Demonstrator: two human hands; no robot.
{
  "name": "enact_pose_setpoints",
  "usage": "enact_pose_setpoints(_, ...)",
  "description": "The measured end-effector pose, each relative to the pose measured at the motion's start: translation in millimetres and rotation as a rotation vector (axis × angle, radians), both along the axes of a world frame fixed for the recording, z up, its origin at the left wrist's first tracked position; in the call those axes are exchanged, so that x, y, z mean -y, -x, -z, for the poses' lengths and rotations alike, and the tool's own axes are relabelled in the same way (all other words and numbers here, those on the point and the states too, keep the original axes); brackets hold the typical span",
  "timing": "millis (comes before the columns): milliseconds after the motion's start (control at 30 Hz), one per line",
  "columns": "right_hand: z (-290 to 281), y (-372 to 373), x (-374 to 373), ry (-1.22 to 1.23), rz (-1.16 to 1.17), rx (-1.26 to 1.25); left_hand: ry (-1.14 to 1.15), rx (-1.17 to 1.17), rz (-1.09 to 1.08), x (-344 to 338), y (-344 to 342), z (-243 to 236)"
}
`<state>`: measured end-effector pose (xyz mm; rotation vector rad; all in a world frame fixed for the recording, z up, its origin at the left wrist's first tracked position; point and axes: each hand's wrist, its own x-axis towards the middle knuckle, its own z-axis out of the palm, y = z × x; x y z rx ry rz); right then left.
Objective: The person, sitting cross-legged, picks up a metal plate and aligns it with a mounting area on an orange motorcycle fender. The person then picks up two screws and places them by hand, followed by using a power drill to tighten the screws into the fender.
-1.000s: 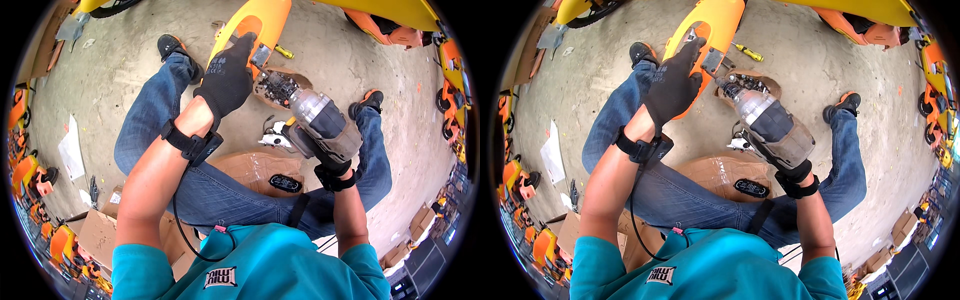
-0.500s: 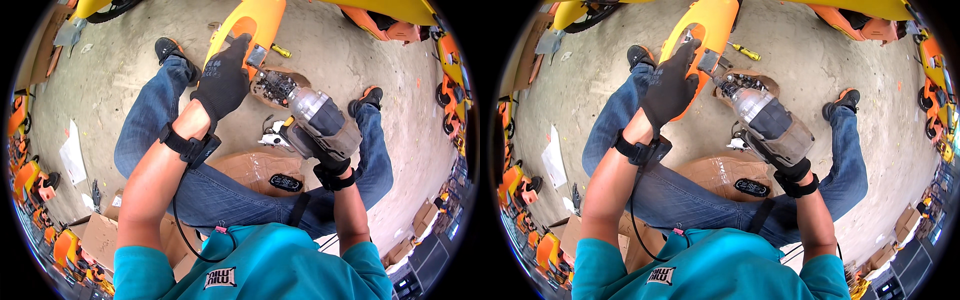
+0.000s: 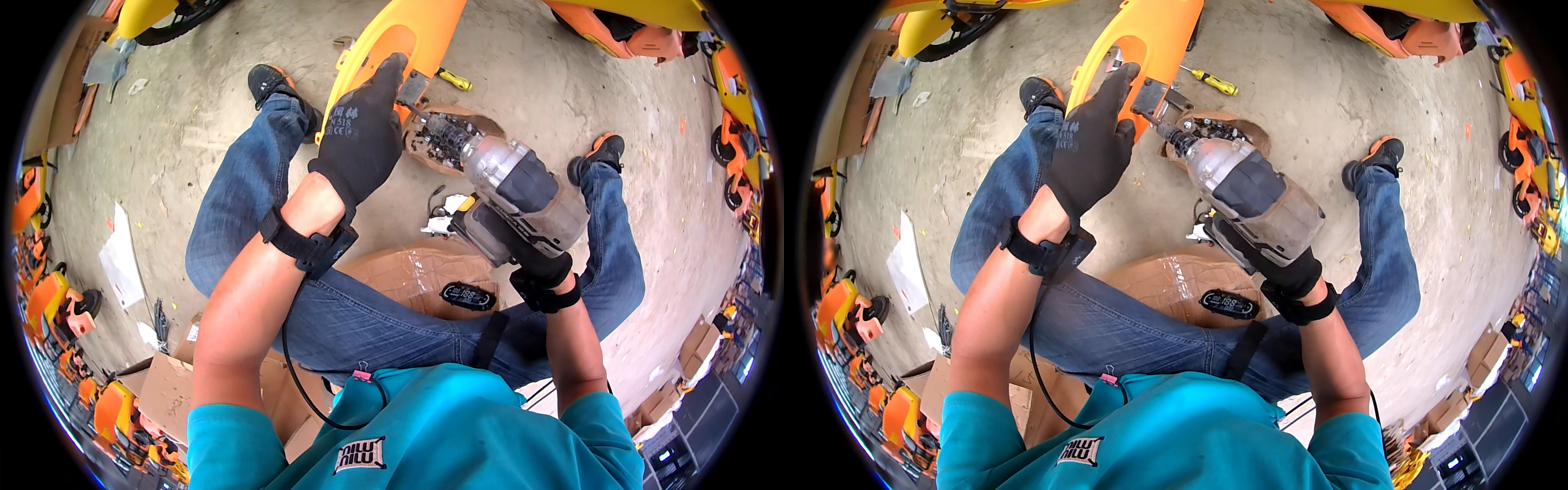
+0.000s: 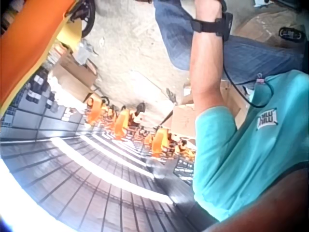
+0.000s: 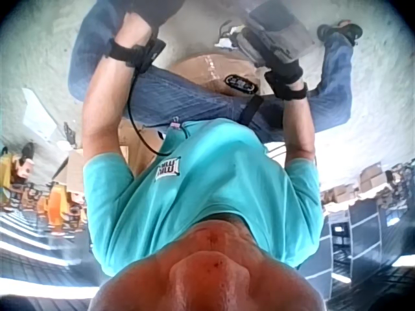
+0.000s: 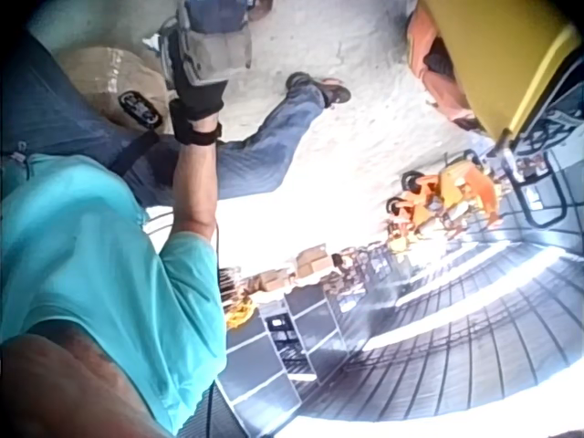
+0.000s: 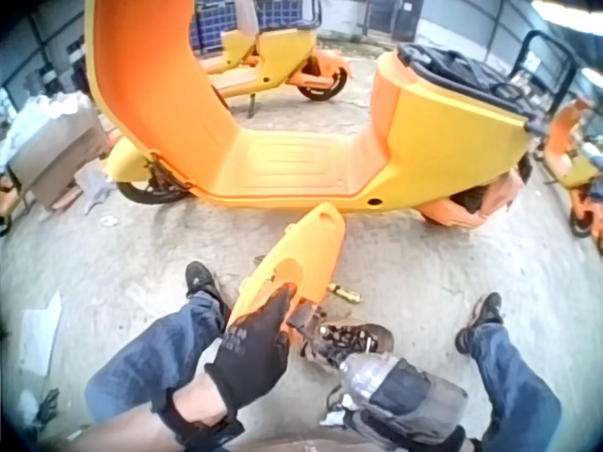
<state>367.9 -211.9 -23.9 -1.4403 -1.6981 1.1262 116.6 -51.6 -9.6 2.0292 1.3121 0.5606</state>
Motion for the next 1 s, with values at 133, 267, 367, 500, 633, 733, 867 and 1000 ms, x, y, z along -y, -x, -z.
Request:
enact_pose_setpoints(133,-15,12,9,0.346,0.19,-0.406,0.024,-0.027,-0.016,4,-1,-5)
enact_pose_setpoints(267,-16,15,14,0.415,0.205,-0.507,-0.053,0.057,-0.023,3,-2,2)
enact_pose_setpoints(367,-8,14,19,0.351,0.133,-0.387,-0.063,0.066,-0.025,3,0,1)
enact_pose_setpoints(500,-12,18,22,0.181,0.0,-0.074,-0.037,0.076,-0.03,2,-1,2)
enact_pose_setpoints(633,-13,26,25,0.242,0.074,-0.089,-0.031,0.079,-0.039,2,-1,0)
enact_pose_setpoints(733,-17,28,25,0.321,0.113,-0.137,-0.028,0.074,-0.042,2,0,2)
enact_pose_setpoints(867,-20,26,25,0.251,0.008,-0.065,-0.057,0.08,-0.03,2,-1,1)
enact_pose_setpoints(1000,-14,16,21,-0.079,-0.242,0.291,-0.055,0.077,-0.004,2,1,2)
